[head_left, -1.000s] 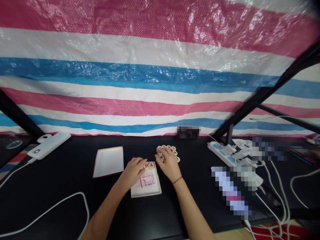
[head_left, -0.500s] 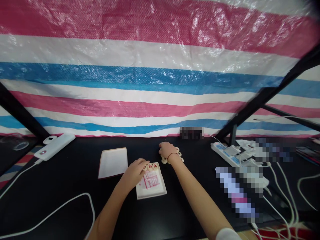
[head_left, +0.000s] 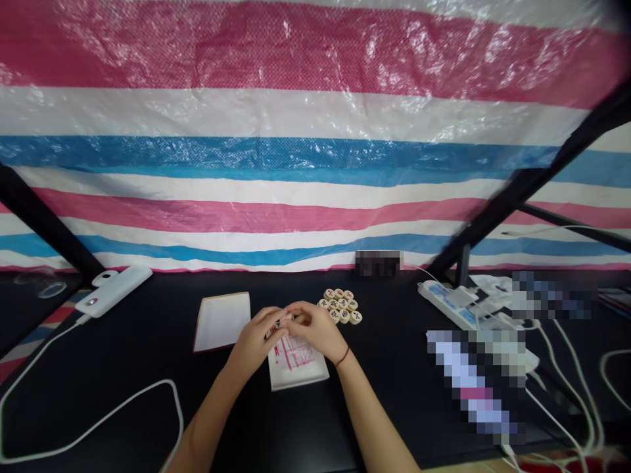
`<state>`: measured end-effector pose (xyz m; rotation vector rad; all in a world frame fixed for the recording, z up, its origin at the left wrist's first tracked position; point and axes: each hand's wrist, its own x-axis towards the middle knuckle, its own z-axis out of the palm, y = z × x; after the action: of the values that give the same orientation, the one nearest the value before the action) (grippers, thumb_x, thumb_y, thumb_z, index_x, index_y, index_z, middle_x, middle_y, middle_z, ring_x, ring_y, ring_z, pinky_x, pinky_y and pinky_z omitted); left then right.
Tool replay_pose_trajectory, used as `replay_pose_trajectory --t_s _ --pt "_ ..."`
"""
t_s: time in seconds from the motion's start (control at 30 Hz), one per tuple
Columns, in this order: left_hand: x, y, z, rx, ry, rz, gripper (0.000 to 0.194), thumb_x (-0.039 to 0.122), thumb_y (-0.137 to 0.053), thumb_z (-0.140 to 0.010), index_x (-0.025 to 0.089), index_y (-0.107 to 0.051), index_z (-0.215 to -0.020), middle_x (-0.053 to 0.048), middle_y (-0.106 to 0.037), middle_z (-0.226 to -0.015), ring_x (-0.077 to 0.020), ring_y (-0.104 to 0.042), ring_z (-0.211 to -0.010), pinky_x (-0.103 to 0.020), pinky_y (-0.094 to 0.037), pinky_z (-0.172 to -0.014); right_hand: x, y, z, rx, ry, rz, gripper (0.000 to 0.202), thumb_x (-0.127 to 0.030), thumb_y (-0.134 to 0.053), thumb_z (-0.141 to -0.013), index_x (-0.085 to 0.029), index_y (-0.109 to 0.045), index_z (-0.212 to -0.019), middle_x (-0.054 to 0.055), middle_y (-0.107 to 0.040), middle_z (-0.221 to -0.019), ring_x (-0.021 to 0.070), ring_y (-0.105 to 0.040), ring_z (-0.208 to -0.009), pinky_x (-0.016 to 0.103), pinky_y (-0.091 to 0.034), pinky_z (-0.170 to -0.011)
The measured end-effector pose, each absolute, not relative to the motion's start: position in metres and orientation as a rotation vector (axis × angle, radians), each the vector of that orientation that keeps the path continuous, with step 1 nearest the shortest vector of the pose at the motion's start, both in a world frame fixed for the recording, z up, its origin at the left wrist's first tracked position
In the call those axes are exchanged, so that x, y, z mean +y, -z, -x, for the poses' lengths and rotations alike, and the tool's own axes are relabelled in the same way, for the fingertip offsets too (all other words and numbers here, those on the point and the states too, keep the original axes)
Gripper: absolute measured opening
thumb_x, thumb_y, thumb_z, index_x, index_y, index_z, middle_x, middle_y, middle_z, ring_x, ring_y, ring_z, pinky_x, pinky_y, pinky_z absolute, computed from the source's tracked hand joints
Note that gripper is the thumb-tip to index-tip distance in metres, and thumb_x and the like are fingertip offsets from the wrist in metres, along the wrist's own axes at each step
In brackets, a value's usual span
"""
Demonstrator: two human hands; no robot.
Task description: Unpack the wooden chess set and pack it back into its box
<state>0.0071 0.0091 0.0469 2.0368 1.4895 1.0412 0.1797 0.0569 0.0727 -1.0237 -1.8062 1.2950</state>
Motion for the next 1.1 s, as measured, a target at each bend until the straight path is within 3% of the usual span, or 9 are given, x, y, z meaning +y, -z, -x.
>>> replay_pose_trajectory --t_s 0.17,0.33,0.57,0.7,0.9,1.1 --pt "-0.005 -0.051 -0.006 1.533 -1.092 -2.091 0.023 0.023 -0.053 -0.086 0.023 -0.060 -0.107 -0.005 -0.060 -0.104 -0.0182 -0.061 -0.098 -0.032 -0.050 -0.088 0.055 -0.058 -0.176 -1.653 -1.465 0.931 0.038 -0.038 -0.075 -0.068 -0.018 -0.062 -0.097 0.003 -0.071 -0.083 0.0140 -0.066 -0.067 0.026 -0.054 -0.062" --pt "-0.015 -0.050 -0.003 1.554 -1.150 -2.069 0.005 0.021 -0.054 -0.083 0.021 -0.058 -0.086 -0.004 -0.061 -0.095 -0.0171 -0.060 -0.093 -0.031 -0.049 -0.084 0.060 -0.051 -0.187 -1.505 -1.378 0.972 0.040 -0.041 -0.073 -0.070 -0.016 -0.061 -0.099 0.007 -0.069 -0.093 0.0114 -0.063 -0.060 0.027 -0.053 -0.058" --pt "-0.018 -0.048 -0.006 1.623 -0.853 -2.322 0.005 0.022 -0.058 -0.080 0.022 -0.062 -0.077 -0.001 -0.064 -0.081 -0.0189 -0.055 -0.086 -0.036 -0.040 -0.083 0.060 -0.048 -0.192 -1.444 -1.331 0.956 0.039 -0.044 -0.072 -0.071 -0.017 -0.061 -0.097 0.007 -0.069 -0.093 0.0090 -0.059 -0.054 0.024 -0.051 -0.053" --pt "-0.018 -0.047 -0.008 1.677 -0.711 -2.397 0.007 0.022 -0.059 -0.078 0.023 -0.064 -0.073 -0.002 -0.064 -0.087 -0.0204 -0.052 -0.089 -0.037 -0.035 -0.080 0.058 -0.047 -0.191 -1.483 -1.357 0.965 0.037 -0.044 -0.071 -0.073 -0.018 -0.061 -0.098 0.007 -0.069 -0.092 0.0113 -0.062 -0.057 0.026 -0.054 -0.057" --pt "-0.019 -0.050 -0.010 1.729 -0.721 -2.304 0.010 0.018 -0.056 -0.075 0.022 -0.061 -0.082 -0.003 -0.059 -0.092 -0.0211 -0.051 -0.090 -0.037 -0.036 -0.080 0.035 -0.057 -0.195 -1.794 -1.138 0.890 0.014 -0.025 -0.062 -0.079 -0.021 -0.064 -0.092 0.007 -0.061 -0.103 0.0137 -0.063 -0.076 0.027 -0.055 -0.069" --pt "-0.018 -0.053 -0.005 1.746 -0.828 -2.208 0.009 0.014 -0.048 -0.073 0.021 -0.052 -0.079 -0.001 -0.058 -0.081 -0.0193 -0.053 -0.081 -0.034 -0.037 -0.076 0.009 -0.058 -0.179 -2.153 -0.773 0.879 0.030 -0.004 -0.052 -0.077 -0.023 -0.063 -0.097 0.005 -0.061 -0.101 0.0173 -0.060 -0.096 0.032 -0.051 -0.087"
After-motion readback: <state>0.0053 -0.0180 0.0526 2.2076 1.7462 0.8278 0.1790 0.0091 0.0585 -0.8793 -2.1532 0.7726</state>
